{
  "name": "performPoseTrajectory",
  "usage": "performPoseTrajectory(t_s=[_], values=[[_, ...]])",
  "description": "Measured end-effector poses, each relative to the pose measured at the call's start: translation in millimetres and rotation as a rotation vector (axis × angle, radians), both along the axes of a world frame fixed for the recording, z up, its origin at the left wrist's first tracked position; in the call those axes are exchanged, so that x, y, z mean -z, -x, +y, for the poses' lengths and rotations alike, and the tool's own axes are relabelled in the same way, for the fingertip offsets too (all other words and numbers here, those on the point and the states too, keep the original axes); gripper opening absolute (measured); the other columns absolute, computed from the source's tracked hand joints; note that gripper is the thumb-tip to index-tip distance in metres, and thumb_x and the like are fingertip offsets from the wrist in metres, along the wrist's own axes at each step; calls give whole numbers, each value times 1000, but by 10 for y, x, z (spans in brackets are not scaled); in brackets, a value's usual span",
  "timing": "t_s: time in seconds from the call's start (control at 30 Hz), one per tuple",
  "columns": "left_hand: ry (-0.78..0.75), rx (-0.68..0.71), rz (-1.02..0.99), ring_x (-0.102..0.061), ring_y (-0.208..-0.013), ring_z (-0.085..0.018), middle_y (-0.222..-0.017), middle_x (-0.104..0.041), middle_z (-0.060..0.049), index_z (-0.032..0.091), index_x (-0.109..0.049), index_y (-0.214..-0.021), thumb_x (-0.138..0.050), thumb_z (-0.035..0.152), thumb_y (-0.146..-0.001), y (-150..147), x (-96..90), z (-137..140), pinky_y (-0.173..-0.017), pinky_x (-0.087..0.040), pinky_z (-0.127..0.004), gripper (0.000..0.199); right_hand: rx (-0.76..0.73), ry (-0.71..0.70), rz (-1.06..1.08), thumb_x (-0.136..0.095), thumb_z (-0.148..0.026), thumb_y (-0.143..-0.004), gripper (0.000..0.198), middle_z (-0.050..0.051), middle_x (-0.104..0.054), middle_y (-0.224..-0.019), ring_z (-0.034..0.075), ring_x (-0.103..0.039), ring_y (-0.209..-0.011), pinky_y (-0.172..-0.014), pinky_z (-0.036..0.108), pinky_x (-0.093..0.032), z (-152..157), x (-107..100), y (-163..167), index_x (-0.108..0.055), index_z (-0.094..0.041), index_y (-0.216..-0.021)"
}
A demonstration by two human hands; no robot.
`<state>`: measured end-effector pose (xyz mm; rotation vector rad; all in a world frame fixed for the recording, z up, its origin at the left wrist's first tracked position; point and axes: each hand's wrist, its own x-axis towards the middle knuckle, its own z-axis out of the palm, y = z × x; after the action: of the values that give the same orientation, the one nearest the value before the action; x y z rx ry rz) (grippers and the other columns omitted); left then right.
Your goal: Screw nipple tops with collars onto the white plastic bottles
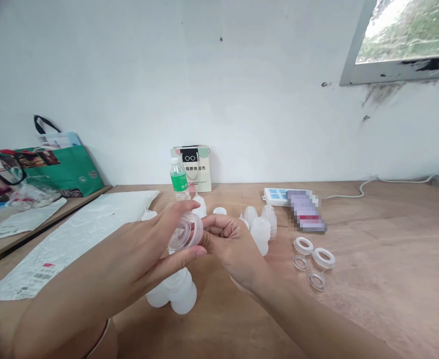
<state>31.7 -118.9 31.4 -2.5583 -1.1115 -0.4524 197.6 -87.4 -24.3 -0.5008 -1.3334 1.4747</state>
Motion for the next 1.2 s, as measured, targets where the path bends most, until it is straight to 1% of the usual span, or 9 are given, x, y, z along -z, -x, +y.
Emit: performPoseTrajectory(t_s=[0.1, 0.2, 0.3, 0.37, 0.5, 0.67, 0.83, 0.97, 1.2], values=[[5, -8, 37, -63, -57, -20, -84, -65, -4, 23, -37, -119, -32, 48, -99, 49, 23, 34, -45, -37, -28, 33, 88, -136, -125, -77, -36, -72, 19, -1, -68, -64, 13, -63, -60, -58, 26, -52, -5, -47, -52, -66, -21, -69], [-13, -18, 59, -60, -53, -18, -74, -63, 1, 27, -40, -116, -45, 42, -95, 71, 38, 66, -46, -33, -26, 26, 263, -349, -301, -66, -24, -82, 7, -1, -66, -68, 12, -61, -62, -56, 24, -50, 13, -66, -130, -64, -22, -75], [-76, -77, 72, -56, -46, -18, -65, -60, 1, 24, -45, -107, -47, 46, -92, 24, 24, 72, -43, -27, -27, 27, 427, -541, -449, -54, -11, -84, 13, -1, -66, -73, 13, -61, -67, -60, 25, -49, 48, -55, -188, -61, -22, -79], [-102, -88, 73, -54, -44, -18, -65, -61, -1, 21, -47, -100, -46, 48, -92, -10, 2, 84, -42, -25, -27, 29, 442, -585, -479, -51, -10, -84, 15, -1, -64, -72, 13, -60, -66, -59, 26, -49, 67, -48, -200, -59, -22, -79], [-22, -61, 5, -58, -54, -17, -80, -66, -6, 18, -47, -106, -40, 53, -93, -6, -51, 193, -48, -35, -26, 38, 382, -492, -463, -52, -19, -86, 11, 0, -62, -69, 14, -59, -65, -59, 27, -48, 66, -65, -183, -56, -21, -77], [63, -74, -25, -58, -59, -19, -70, -63, -2, 17, -45, -116, -40, 61, -91, 18, -93, 291, -54, -40, -28, 51, 316, -378, -428, -58, -26, -85, 11, -1, -59, -66, 13, -55, -62, -57, 26, -46, 55, -103, -182, -55, -21, -76], [110, 29, -68, -60, -66, -22, -78, -64, -5, 17, -43, -118, -44, 56, -91, -22, -82, 181, -56, -42, -30, 48, 331, -399, -399, -60, -23, -82, 10, -1, -59, -66, 14, -56, -62, -57, 26, -46, 123, -82, -220, -54, -22, -74], [165, 19, -55, -62, -74, -26, -84, -65, -9, 16, -44, -115, -41, 55, -92, -40, -75, 137, -59, -45, -33, 45, 308, -409, -364, -59, -21, -81, 8, -2, -59, -66, 13, -56, -60, -56, 26, -45, 173, -46, -237, -55, -21, -74], [230, 23, -140, -56, -61, -17, -73, -59, 1, 20, -44, -103, -44, 55, -92, 51, -94, 296, -55, -39, -28, 37, 376, -415, -476, -52, -24, -86, 10, -1, -60, -66, 14, -54, -61, -55, 27, -42, 152, -67, -238, -54, -21, -76]])
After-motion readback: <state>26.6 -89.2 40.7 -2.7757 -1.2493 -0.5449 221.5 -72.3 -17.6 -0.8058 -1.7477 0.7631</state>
